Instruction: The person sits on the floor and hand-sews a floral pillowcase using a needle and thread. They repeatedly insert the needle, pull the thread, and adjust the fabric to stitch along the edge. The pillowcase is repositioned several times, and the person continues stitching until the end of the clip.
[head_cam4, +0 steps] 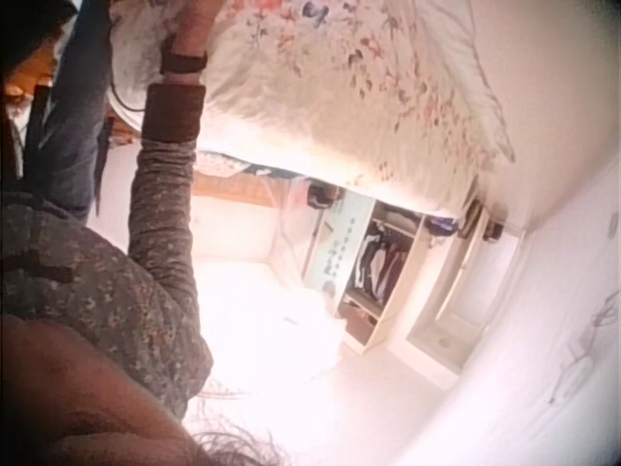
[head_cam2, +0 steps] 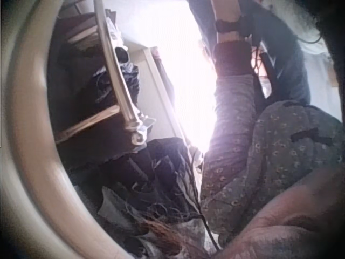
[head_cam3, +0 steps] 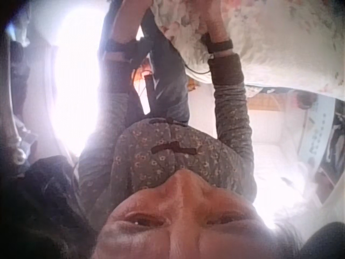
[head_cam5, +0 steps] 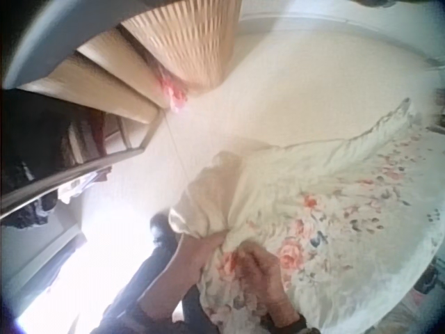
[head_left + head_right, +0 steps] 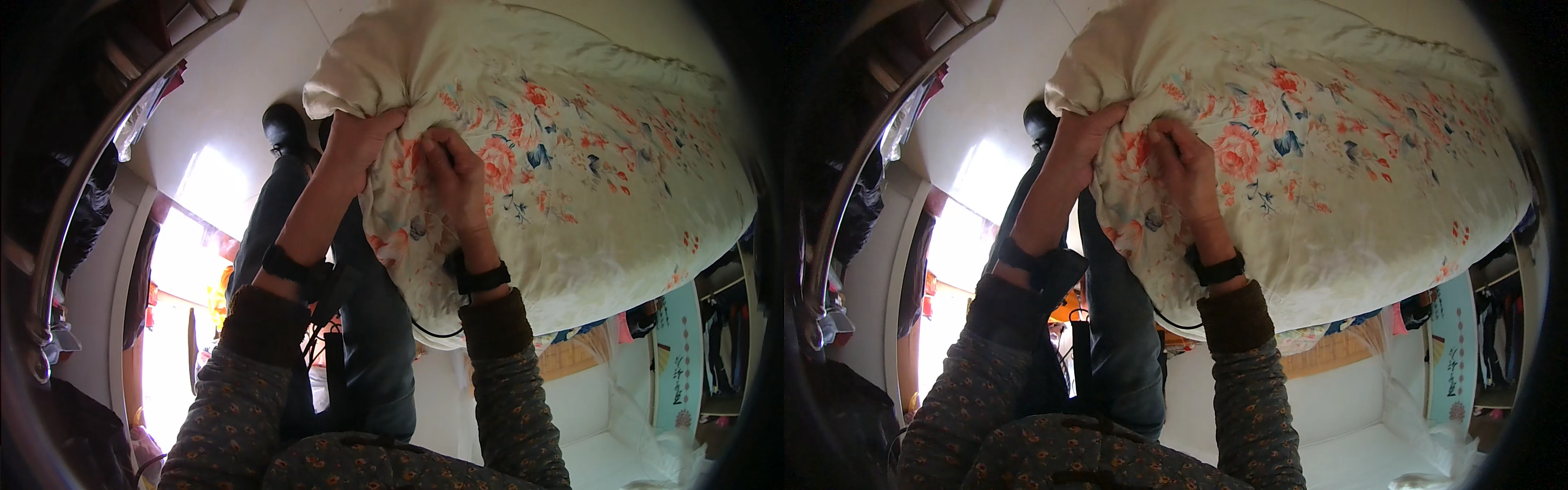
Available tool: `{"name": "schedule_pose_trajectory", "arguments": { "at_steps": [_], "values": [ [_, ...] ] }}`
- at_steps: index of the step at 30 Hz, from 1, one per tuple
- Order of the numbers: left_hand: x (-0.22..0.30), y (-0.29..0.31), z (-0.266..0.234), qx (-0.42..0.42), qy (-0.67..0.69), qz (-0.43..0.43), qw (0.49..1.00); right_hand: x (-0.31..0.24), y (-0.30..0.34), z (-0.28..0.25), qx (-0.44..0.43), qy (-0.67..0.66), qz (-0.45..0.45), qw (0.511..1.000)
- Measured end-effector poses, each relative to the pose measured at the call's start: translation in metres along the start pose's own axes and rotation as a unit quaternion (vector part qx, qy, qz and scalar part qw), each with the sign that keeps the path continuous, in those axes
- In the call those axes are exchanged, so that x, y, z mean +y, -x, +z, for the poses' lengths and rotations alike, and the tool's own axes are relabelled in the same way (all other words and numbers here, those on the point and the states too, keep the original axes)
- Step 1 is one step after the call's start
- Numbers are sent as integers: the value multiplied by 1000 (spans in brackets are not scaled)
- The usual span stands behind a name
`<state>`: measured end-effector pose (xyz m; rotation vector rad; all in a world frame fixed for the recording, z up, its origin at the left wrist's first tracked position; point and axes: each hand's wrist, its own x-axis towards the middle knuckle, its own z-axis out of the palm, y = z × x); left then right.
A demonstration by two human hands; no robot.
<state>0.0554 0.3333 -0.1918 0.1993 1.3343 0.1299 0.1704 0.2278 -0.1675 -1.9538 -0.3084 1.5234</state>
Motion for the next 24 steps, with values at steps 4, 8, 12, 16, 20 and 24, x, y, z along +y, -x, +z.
{"name": "schedule_pose_trajectory", "arguments": {
  "at_steps": [4,8,12,16,20,24],
  "values": [
    [-5,-3,0,24,-30,23,999,-1,-5,2,-2,17,-5,1000],
    [-9,-4,0,48,-53,31,997,-9,-12,3,-14,90,-29,995],
    [-8,-3,1,64,-56,40,996,-26,-21,7,10,87,-38,995],
    [-5,0,2,65,-3,39,997,-50,-29,2,-56,101,-30,993],
    [0,-1,-1,42,68,54,995,-65,-40,-4,-145,176,-56,972],
    [3,-2,-4,47,51,100,993,-70,-43,0,-148,231,-37,961]
  ]
}}
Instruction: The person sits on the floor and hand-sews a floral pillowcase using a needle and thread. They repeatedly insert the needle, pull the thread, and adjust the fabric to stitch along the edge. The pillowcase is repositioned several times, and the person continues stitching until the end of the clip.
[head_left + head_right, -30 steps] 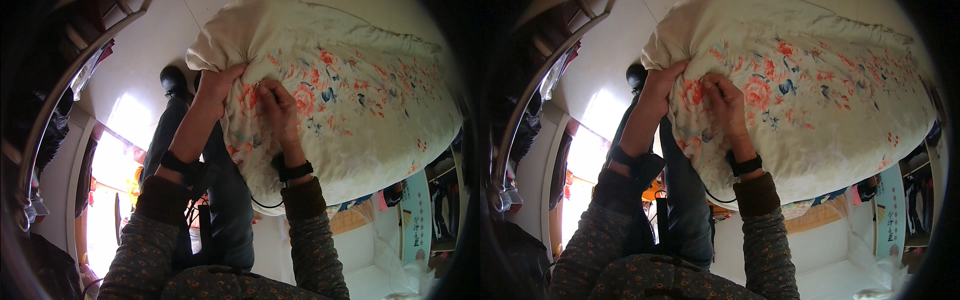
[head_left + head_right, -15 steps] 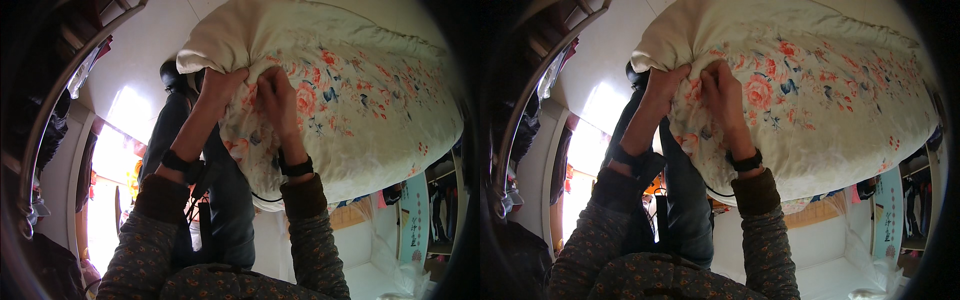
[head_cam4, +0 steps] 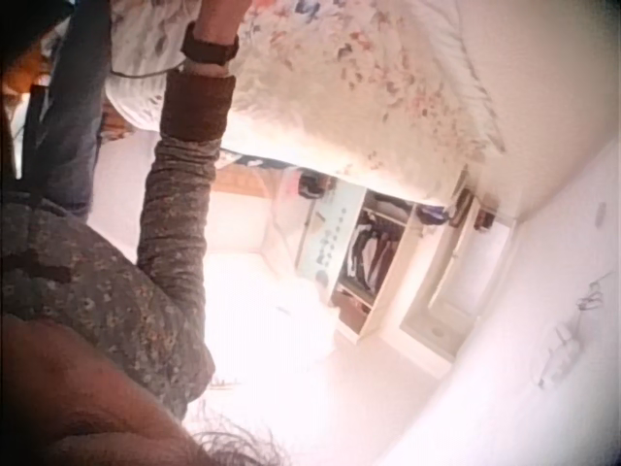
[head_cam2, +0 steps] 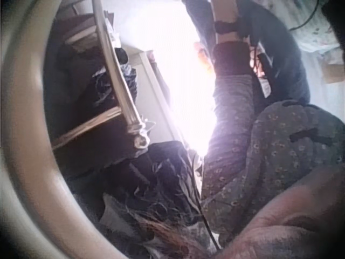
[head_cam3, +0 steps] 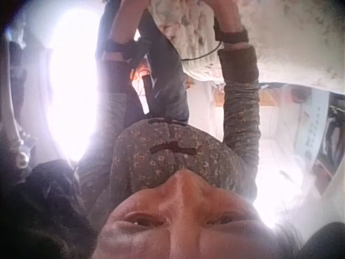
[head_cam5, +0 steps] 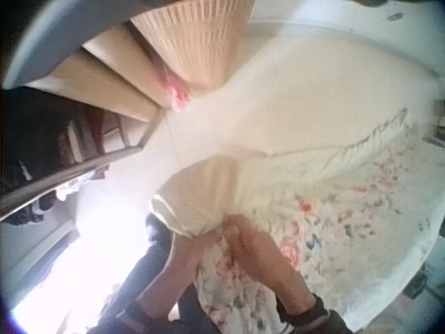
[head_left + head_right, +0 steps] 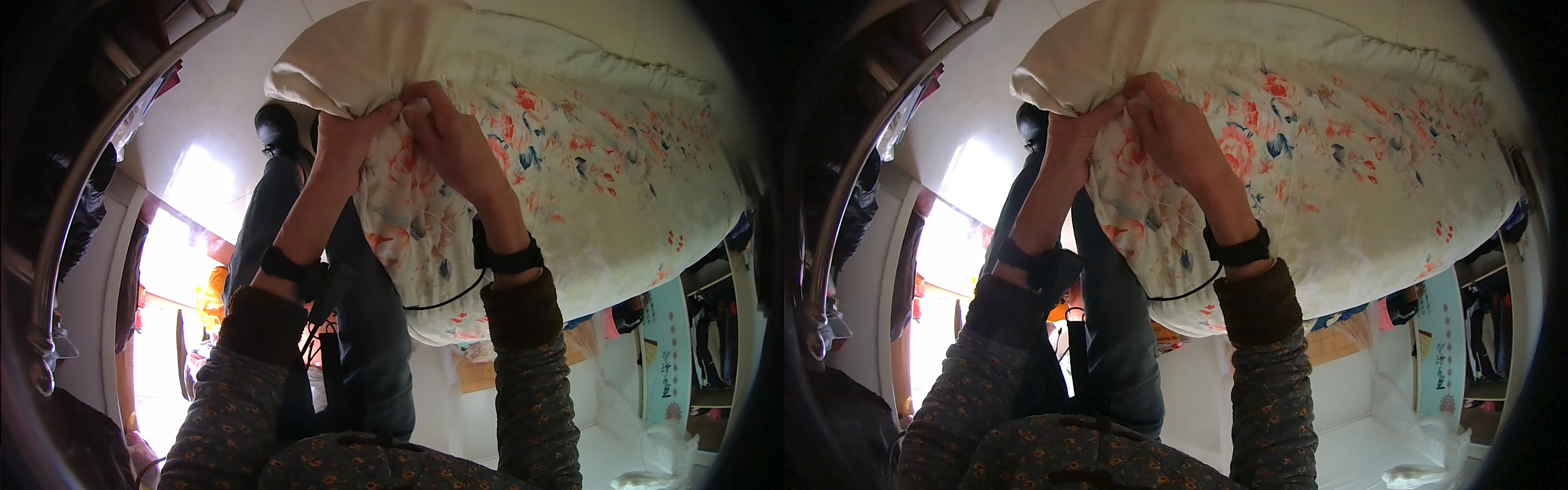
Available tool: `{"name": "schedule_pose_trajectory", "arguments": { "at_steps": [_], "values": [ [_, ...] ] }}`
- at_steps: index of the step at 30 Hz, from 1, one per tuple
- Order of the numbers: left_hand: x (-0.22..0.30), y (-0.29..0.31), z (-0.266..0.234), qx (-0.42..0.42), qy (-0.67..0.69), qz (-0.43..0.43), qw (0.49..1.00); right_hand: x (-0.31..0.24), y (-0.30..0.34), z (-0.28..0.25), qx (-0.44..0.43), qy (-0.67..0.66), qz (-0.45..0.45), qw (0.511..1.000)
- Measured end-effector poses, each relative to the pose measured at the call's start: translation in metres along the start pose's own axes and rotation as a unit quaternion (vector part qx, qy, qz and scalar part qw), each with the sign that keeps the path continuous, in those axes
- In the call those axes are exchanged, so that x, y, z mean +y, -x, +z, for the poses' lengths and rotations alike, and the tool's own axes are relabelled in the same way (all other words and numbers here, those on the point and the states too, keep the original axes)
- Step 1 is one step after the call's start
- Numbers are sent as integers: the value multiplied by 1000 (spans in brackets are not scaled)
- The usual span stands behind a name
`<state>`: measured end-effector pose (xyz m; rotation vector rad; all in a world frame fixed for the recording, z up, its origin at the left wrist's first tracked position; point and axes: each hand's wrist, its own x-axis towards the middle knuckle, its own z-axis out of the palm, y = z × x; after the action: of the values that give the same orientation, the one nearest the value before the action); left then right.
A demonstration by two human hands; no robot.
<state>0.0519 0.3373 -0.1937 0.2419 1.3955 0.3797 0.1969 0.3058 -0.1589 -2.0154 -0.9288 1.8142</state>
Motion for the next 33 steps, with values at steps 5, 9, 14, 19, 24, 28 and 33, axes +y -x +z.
{"name": "schedule_pose_trajectory", "arguments": {
  "at_steps": [5,9,14,19,24,28,33],
  "values": [
    [2,-5,-6,41,-20,-23,999,-3,2,7,4,-20,61,998],
    [2,-6,-9,-6,-13,-12,1000,3,1,7,23,40,45,998],
    [6,-7,-14,-34,-47,-25,998,-10,-9,-4,111,228,-62,965],
    [16,-15,-32,-14,-17,-70,997,-53,-10,-39,215,-239,-89,943],
    [14,-18,-40,-54,35,-52,997,-65,8,-50,13,-431,33,902],
    [16,-16,-41,-68,39,-61,995,-60,10,-57,138,-394,49,907],
    [21,-15,-40,-73,-11,-65,995,-58,-4,-34,105,-341,68,932]
  ]
}}
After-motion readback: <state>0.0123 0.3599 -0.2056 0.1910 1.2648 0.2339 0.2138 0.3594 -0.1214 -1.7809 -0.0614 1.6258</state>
